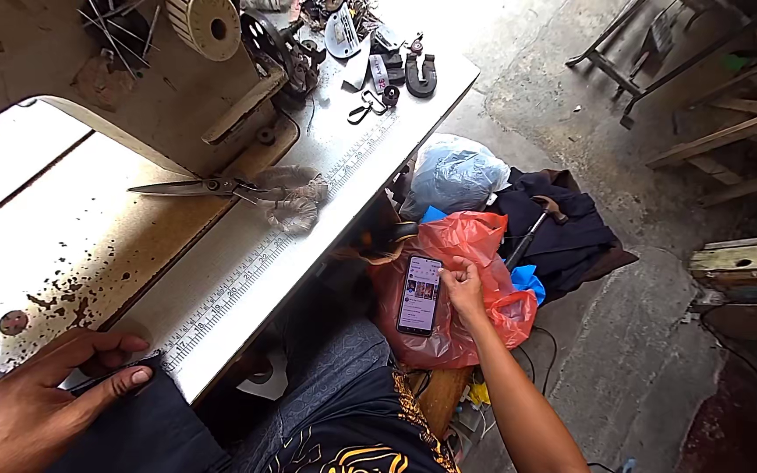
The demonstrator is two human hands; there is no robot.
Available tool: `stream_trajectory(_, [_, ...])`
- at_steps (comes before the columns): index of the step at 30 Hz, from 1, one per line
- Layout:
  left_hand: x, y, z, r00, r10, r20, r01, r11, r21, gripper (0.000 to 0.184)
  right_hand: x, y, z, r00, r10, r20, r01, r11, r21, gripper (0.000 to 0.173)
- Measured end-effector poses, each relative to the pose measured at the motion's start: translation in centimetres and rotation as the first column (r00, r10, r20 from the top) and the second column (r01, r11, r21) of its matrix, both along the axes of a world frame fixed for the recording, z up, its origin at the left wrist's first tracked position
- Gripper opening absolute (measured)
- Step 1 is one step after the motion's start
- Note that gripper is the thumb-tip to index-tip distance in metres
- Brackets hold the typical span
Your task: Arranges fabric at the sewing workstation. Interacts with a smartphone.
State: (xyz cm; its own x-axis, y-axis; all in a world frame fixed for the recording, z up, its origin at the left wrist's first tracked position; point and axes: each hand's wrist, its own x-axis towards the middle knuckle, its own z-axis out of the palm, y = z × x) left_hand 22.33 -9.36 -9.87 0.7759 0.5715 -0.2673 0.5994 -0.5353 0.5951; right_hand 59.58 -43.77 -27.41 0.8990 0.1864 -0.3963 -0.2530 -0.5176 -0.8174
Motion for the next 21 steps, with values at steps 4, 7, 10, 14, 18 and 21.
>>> stream_trajectory(4, [0.5,-0.3,0.7,1.000,0.003,-0.013,-0.004,1.000,-0.025,0.030,-0.2,-0.7,0.0,0.999,0.013,0.042,-0.015,0.999,0.048,0.045])
stream_trajectory(7, [1.0,-0.6,1.2,0.999,0.015,-0.029,-0.016,0.999,-0.034,0.028,-1.2,-1.1,0.4,0.976,-0.001,0.218,-0.016,0.997,0.080,0.031])
stream_trajectory(10, [0.8,-0.6,1.1,0.999,0.021,-0.027,-0.022,0.999,-0.036,0.030,-2.1,-1.4,0.5,0.932,0.000,0.361,-0.038,0.994,0.098,0.022])
stream_trajectory(14, [0.8,-0.5,1.0,0.999,0.024,-0.031,-0.026,0.998,-0.048,0.030,-2.9,-1.7,0.7,0.943,0.049,0.331,-0.094,0.988,0.124,0.019])
stream_trajectory(18, [0.1,0.0,0.2,1.000,-0.001,-0.006,0.000,1.000,-0.017,0.035,-3.6,-1.7,1.0,0.967,0.101,0.235,-0.124,0.989,0.084,0.030])
stream_trajectory(21, [-0.1,0.2,0.0,1.000,-0.002,-0.006,0.002,1.000,-0.024,0.035,-3.8,-2.0,1.2,0.968,0.196,0.157,-0.199,0.980,0.003,0.049])
